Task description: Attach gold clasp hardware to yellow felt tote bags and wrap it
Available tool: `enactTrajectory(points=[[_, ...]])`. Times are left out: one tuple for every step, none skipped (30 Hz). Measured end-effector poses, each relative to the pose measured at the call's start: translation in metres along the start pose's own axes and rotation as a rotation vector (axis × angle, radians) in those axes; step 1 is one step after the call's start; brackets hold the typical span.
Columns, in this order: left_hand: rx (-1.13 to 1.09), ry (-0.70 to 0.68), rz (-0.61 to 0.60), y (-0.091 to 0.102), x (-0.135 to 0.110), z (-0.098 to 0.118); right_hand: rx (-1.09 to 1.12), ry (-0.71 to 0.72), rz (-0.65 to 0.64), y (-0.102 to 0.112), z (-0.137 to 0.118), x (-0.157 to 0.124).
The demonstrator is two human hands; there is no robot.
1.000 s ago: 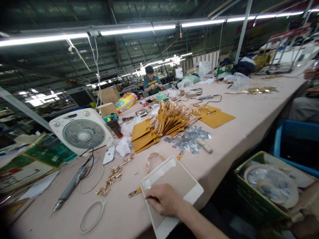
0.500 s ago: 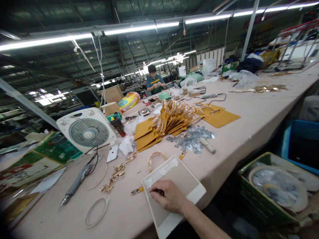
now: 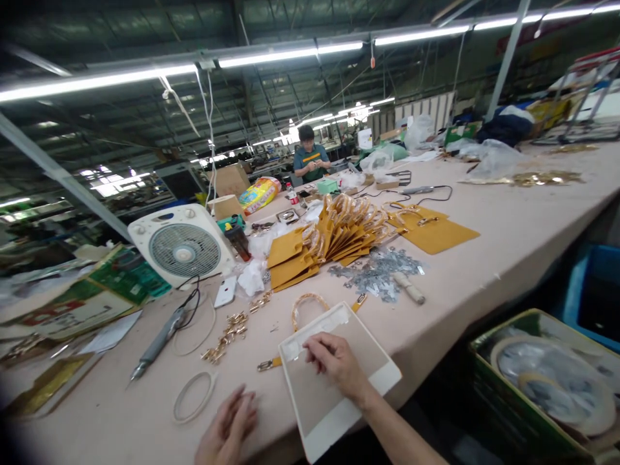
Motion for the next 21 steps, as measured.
enactTrajectory(points=[[-0.092,0.054,-0.084,-0.029,0.002,-0.002,0.05,-0.001,0.019,0.004,0.002,0.001],[-0.164,0.082,-0.162,-0.055,0.004,0.001,0.099,-0.002,0.041,0.007,0.005,0.002],[-0.225,0.093,-0.24,-0.078,0.005,0.007,0.141,-0.006,0.062,0.01,0.008,0.003],[-0.276,0.081,-0.307,-0.098,0.006,0.015,0.169,-0.008,0.08,0.012,0.01,0.004],[-0.307,0.054,-0.346,-0.112,0.008,0.024,0.18,-0.012,0.093,0.013,0.011,0.004],[-0.314,0.016,-0.362,-0.122,0.01,0.031,0.173,-0.015,0.099,0.013,0.012,0.004],[-0.299,-0.025,-0.355,-0.127,0.014,0.037,0.15,-0.017,0.097,0.012,0.011,0.004],[-0.269,-0.059,-0.333,-0.13,0.017,0.04,0.115,-0.016,0.088,0.009,0.01,0.004],[-0.229,-0.086,-0.31,-0.131,0.021,0.042,0.072,-0.012,0.071,0.006,0.008,0.003],[-0.186,-0.108,-0.294,-0.131,0.024,0.042,0.026,-0.005,0.051,0.003,0.005,0.003],[-0.144,-0.127,-0.282,-0.131,0.026,0.041,-0.021,0.003,0.032,-0.001,0.003,0.001],[-0.097,-0.15,-0.273,-0.13,0.028,0.041,-0.066,0.012,0.016,-0.004,0.001,0.0],[-0.042,-0.179,-0.262,-0.129,0.029,0.041,-0.105,0.02,0.004,-0.007,-0.001,-0.001],[0.024,-0.213,-0.244,-0.128,0.03,0.042,-0.138,0.026,-0.005,-0.009,-0.003,-0.002],[0.097,-0.246,-0.217,-0.126,0.03,0.043,-0.162,0.031,-0.01,-0.01,-0.004,-0.003],[0.168,-0.273,-0.187,-0.124,0.03,0.045,-0.176,0.035,-0.014,-0.012,-0.005,-0.003],[0.23,-0.294,-0.16,-0.122,0.029,0.046,-0.184,0.036,-0.018,-0.013,-0.005,-0.004],[0.276,-0.311,-0.137,-0.12,0.028,0.046,-0.189,0.038,-0.019,-0.013,-0.005,-0.004],[0.307,-0.323,-0.119,-0.119,0.028,0.047,-0.197,0.041,-0.016,-0.014,-0.006,-0.003],[0.324,-0.333,-0.107,-0.119,0.027,0.047,-0.209,0.046,-0.007,-0.014,-0.006,-0.003],[0.331,-0.34,-0.099,-0.118,0.026,0.047,-0.226,0.053,0.011,-0.014,-0.007,-0.003]])
Point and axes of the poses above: each hand's wrist, its own x-axis towards the middle knuckle, its own y-axis out of the back of the hand, z = x × y, the point moved 8 cm from there along x, towards the middle knuckle, and after that the axes turned 9 degrees about -y, right-handed, at the moved point
